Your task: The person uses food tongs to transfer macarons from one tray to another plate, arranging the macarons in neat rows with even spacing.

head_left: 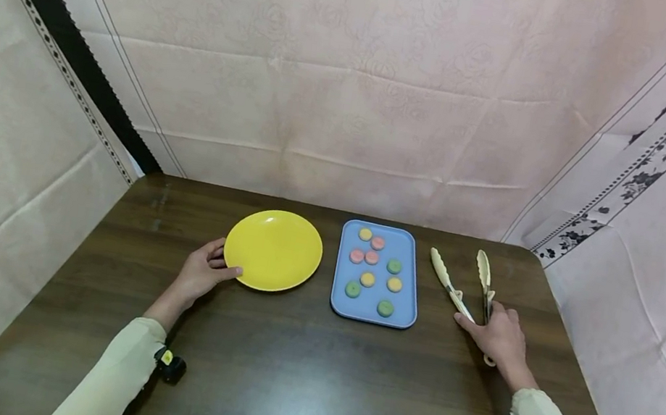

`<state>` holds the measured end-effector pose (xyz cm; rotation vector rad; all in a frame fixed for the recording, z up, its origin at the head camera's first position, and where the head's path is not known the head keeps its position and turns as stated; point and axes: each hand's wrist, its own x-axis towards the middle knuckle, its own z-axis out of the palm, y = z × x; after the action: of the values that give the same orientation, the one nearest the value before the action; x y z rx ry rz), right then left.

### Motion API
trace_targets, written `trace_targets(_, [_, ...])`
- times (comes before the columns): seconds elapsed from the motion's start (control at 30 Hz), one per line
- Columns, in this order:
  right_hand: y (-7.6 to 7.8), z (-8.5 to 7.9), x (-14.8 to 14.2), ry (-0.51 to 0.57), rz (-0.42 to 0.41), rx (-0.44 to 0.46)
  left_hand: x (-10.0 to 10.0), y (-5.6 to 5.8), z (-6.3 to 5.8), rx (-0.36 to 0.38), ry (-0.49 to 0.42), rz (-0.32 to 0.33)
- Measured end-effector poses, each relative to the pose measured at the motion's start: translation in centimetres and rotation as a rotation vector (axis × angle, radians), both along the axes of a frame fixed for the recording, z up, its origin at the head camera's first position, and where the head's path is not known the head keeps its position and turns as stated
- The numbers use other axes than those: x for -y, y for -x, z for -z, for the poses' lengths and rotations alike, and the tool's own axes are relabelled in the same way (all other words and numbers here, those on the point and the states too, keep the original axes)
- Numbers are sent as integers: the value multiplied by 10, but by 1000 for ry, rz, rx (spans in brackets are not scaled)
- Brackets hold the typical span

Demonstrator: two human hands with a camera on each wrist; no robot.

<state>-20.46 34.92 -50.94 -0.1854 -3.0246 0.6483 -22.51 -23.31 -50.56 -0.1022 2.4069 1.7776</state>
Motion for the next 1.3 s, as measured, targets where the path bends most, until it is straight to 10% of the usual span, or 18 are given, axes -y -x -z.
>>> trace_targets(0.33, [2,-13,-8,12,-32,-15,4,3,13,-31,1,-4])
trace_targets(0.6, [3,-17,-12,14,-31,-47,1,-2,0,-13,-2,6])
trace_targets(1.3, [-26,-62,-32,-26,-184,-372,8,5,17,-26,12,10])
